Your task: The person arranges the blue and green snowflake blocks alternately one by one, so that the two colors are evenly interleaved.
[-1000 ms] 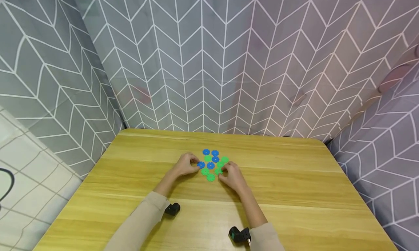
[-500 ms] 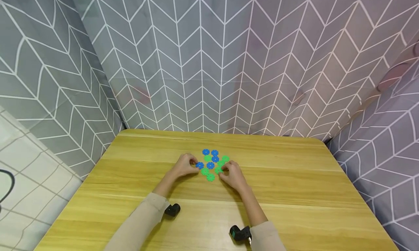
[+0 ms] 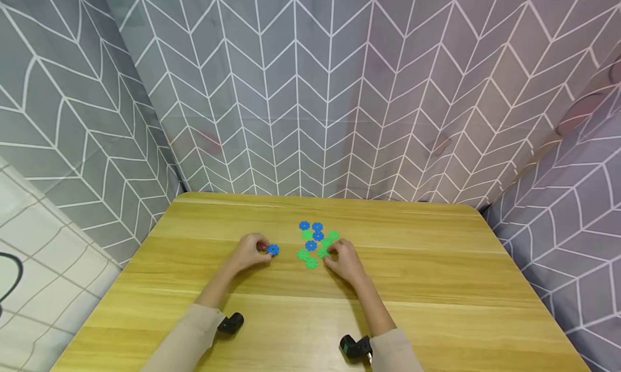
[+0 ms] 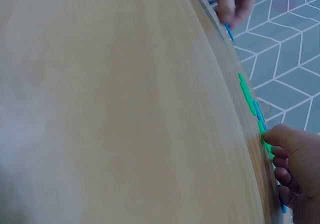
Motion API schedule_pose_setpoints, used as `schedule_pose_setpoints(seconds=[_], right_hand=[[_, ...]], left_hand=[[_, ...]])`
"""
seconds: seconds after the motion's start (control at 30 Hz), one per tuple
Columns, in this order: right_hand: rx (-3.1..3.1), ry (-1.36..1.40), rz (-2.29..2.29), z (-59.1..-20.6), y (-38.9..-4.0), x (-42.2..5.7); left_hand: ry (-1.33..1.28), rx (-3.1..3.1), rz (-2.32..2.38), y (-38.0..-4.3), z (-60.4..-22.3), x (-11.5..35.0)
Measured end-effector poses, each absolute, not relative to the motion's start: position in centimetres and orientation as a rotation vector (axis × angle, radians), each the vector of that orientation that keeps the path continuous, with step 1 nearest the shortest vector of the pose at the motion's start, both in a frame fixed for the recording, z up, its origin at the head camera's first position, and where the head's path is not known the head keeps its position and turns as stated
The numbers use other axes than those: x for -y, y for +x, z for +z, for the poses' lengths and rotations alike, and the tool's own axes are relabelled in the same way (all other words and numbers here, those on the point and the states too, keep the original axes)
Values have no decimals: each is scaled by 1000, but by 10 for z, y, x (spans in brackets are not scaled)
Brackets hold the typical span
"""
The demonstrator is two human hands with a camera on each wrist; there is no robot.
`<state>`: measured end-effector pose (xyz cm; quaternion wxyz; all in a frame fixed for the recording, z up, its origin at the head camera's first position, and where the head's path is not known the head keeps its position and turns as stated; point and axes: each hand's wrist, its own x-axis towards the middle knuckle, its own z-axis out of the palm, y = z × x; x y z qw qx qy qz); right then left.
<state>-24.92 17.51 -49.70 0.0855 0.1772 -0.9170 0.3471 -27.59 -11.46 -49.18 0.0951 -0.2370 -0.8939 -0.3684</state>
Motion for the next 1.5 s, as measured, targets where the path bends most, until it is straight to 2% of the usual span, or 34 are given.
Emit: schedule_pose_setpoints(seconds=[0.33,0.5,0.93,1.5], right_hand=[[2738,528,1044,-499,-249,-174],[2748,515,1038,-497,-249,-175],[2686,513,1024,-493,-249,-167],[2574,857,1127,-478,-261,-80]], left_hand=[[-409,2801,-1075,-243,-486,198],[-376,2805,-1063,-237,-487,220],[-393,2787,-1133,-235,-494,232],[-344,2770,-1174,-230,-493,232]])
